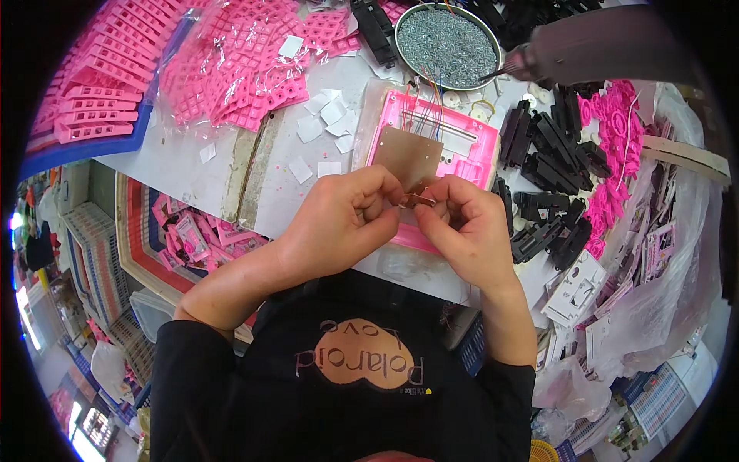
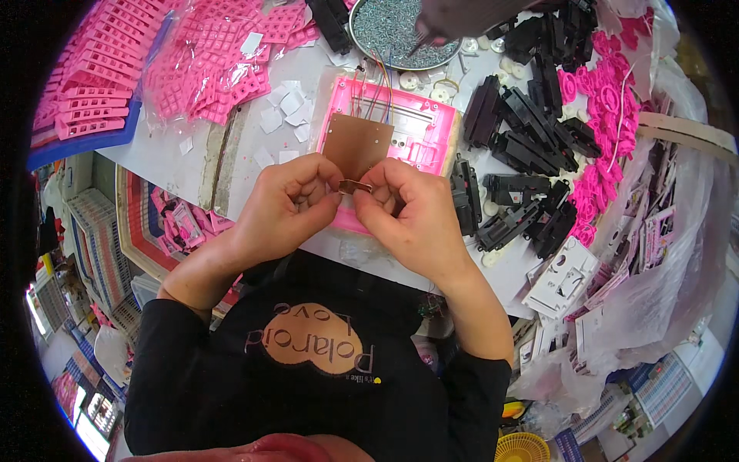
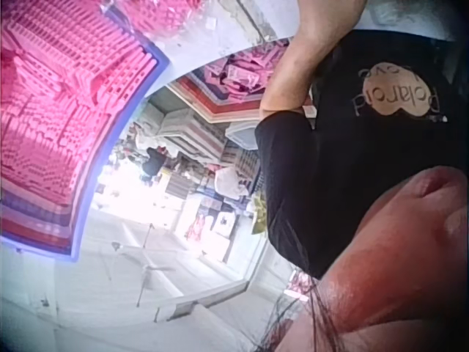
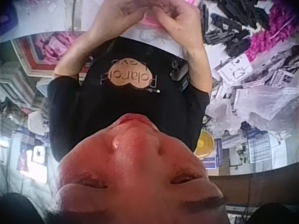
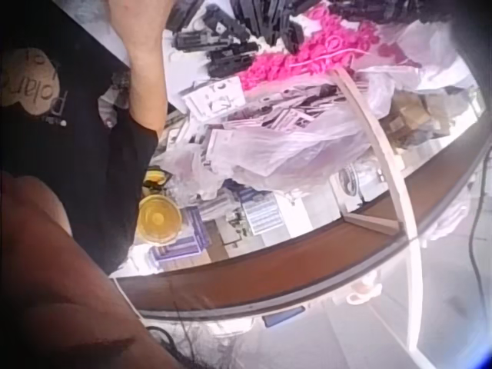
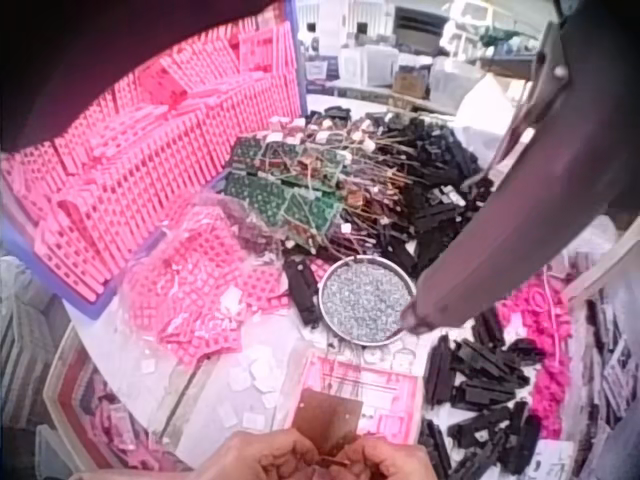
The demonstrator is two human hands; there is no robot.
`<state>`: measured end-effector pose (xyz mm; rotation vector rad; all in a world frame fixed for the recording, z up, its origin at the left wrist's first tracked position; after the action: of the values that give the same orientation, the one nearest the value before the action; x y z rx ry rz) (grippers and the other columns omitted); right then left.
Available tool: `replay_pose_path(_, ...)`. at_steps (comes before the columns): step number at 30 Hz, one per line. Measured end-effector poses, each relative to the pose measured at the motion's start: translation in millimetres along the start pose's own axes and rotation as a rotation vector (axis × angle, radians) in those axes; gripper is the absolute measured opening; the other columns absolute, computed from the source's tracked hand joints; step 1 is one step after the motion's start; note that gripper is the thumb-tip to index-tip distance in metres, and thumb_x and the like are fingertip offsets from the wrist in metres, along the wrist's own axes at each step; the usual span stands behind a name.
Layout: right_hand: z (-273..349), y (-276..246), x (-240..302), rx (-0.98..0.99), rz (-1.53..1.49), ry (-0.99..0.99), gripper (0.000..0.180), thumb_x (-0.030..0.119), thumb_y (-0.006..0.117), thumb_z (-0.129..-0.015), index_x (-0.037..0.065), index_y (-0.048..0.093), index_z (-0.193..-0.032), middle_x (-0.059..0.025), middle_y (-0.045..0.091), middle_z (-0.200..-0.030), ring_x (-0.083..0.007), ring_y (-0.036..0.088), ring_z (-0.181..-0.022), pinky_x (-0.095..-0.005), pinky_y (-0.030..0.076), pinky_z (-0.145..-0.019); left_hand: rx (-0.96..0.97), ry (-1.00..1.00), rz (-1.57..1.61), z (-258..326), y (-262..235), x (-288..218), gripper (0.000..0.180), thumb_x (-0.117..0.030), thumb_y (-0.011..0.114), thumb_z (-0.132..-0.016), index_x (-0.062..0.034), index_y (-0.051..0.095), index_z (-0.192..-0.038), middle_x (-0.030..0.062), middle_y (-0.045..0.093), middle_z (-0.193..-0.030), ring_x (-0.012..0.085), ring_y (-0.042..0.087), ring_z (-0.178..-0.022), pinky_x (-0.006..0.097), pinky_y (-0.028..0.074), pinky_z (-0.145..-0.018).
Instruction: Assembling a toy cash register by installing internal components and casing.
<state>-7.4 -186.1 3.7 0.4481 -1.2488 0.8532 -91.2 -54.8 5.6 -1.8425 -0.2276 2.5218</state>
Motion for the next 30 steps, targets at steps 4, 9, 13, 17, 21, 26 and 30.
replay_pose_path(4,14.5,0.7,55.9,-0.376,0.561,-0.619,0.022,0.001,0.076,-0.079,0.002,0.067,-0.099,-0.0074,0.066,-0.086,-0.0195,0.064,-0.069,-0.0295,0.048,-0.056,0.015,-0.054,0.208,1.3,3.9,5.8,0.006,0.000,0.062,-0.095,0.0003,0.061,-0.100,-0.0100,0.049,-0.068,-0.0044,0.041,-0.061,0.018,0.030,-0.054)
replay_pose_path(9,17.1,10.4,48.4,-0.196,0.480,-0.645,0.025,-0.002,0.074,-0.077,0.002,0.068,-0.101,-0.0105,0.068,-0.092,-0.0278,0.067,-0.077,-0.0349,0.053,-0.064,-0.029,-0.060,0.207,1.7,3.3,7.0,0.004,-0.003,0.064,-0.094,0.0005,0.062,-0.095,-0.0063,0.052,-0.063,-0.0015,0.043,-0.058,0.021,0.033,-0.050)
replay_pose_path(13,17.8,5.7,36.3,-0.177,0.334,-0.537,0.021,-0.003,0.074,-0.078,0.001,0.068,-0.098,-0.0099,0.070,-0.086,-0.0270,0.068,-0.072,-0.0329,0.054,-0.063,-0.053,0.009,0.062,4.3,6.3,3.6,0.006,-0.004,0.066,-0.092,-0.0009,0.064,-0.096,-0.0024,0.053,-0.060,0.0019,0.045,-0.055,0.024,0.036,-0.049)
replay_pose_path(17,22.0,6.5,36.1,-0.178,0.389,-0.625,0.020,-0.003,0.076,-0.078,0.000,0.067,-0.096,-0.0103,0.073,-0.088,-0.0263,0.070,-0.074,-0.0318,0.055,-0.063,0.007,0.030,-0.081,5.6,4.1,-3.4,0.007,-0.004,0.065,-0.092,-0.0008,0.063,-0.098,-0.0033,0.055,-0.063,0.0005,0.047,-0.057,0.022,0.036,-0.051)
replay_pose_path(21,30.6,13.8,39.1,-0.197,0.487,-0.747,0.022,-0.004,0.077,-0.076,0.000,0.066,-0.094,-0.0121,0.073,-0.093,-0.0263,0.071,-0.077,-0.0332,0.056,-0.064,0.022,0.047,-0.257,-3.6,-9.1,-6.3,0.008,-0.005,0.064,-0.093,0.0003,0.062,-0.098,-0.0047,0.056,-0.067,-0.0008,0.047,-0.059,0.021,0.034,-0.051)
replay_pose_path(26,36.6,22.9,41.9,-0.185,0.585,-0.847,0.025,-0.002,0.080,-0.073,-0.001,0.066,-0.094,-0.0129,0.072,-0.098,-0.0273,0.070,-0.078,-0.0332,0.057,-0.065,0.165,-0.276,0.180,-16.5,-10.7,3.7,0.011,-0.002,0.064,-0.093,0.0030,0.063,-0.103,0.0009,0.065,-0.076,0.0036,0.057,-0.064,0.022,0.044,-0.055)
replay_pose_path(30,35.9,27.3,42.6,-0.175,0.630,-0.861,0.024,0.000,0.079,-0.073,-0.001,0.067,-0.094,-0.0127,0.071,-0.100,-0.0270,0.070,-0.080,-0.0334,0.056,-0.065,0.316,-0.334,0.200,-23.0,-8.5,7.3,0.015,-0.002,0.065,-0.093,0.0048,0.064,-0.106,0.0061,0.070,-0.083,0.0092,0.066,-0.069,0.023,0.052,-0.063)
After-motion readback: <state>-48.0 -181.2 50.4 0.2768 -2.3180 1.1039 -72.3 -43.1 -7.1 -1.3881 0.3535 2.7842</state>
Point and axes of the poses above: each hand's wrist, its own z-axis away from the middle knuckle, its own y-axis out of the palm, x = y × z, the point moved 8 cm from there along -z, towards the middle knuckle
